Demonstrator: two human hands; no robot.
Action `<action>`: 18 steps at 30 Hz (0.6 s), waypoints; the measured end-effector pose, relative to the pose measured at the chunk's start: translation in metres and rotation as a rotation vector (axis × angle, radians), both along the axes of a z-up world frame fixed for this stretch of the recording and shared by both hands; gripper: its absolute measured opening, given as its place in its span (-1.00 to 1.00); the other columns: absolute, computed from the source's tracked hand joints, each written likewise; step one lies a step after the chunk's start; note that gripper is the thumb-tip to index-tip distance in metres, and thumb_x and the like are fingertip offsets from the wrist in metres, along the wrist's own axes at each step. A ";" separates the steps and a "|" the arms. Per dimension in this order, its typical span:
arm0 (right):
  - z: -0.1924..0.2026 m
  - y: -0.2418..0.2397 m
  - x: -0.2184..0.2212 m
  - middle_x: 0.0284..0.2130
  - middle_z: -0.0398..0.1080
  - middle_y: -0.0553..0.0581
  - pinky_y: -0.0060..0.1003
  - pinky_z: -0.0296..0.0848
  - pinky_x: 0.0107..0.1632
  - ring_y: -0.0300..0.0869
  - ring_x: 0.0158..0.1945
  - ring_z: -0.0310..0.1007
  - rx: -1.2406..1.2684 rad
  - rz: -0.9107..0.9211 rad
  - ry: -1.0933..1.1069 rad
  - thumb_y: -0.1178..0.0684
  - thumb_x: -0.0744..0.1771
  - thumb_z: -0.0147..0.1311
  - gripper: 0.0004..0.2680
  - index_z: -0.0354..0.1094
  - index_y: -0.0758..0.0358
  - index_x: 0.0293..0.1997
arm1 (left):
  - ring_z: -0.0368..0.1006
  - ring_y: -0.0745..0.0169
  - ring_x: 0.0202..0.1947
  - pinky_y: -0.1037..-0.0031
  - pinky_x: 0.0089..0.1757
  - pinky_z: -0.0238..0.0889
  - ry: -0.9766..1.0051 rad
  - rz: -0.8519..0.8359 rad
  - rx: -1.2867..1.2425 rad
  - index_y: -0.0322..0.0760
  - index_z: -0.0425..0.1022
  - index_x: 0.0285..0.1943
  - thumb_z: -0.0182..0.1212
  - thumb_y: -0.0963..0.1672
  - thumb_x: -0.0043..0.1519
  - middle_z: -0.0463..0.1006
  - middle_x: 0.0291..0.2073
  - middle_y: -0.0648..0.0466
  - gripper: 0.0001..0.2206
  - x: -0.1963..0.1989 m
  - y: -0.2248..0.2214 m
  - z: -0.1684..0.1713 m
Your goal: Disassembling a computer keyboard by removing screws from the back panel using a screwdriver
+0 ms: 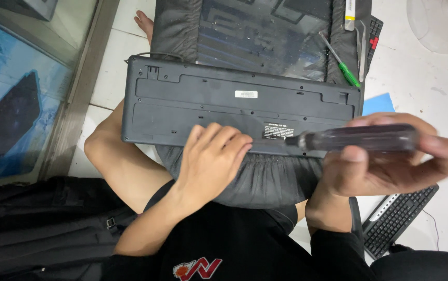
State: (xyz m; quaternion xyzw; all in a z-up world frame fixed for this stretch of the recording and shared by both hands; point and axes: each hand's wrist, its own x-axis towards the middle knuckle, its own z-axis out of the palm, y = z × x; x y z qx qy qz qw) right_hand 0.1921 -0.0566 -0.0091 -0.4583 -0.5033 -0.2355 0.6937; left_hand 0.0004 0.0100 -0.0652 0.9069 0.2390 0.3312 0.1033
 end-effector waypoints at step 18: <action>-0.011 -0.002 0.021 -0.02 0.10 0.15 -0.06 0.31 -0.01 0.06 -0.10 0.18 0.103 -0.217 0.118 0.17 0.32 0.10 -0.67 0.12 0.14 0.18 | 0.54 0.02 -0.40 0.13 -0.27 0.33 0.293 -0.108 0.019 -0.01 0.68 -0.41 0.40 -0.12 0.15 0.60 -0.41 0.20 -0.92 0.125 0.179 -0.026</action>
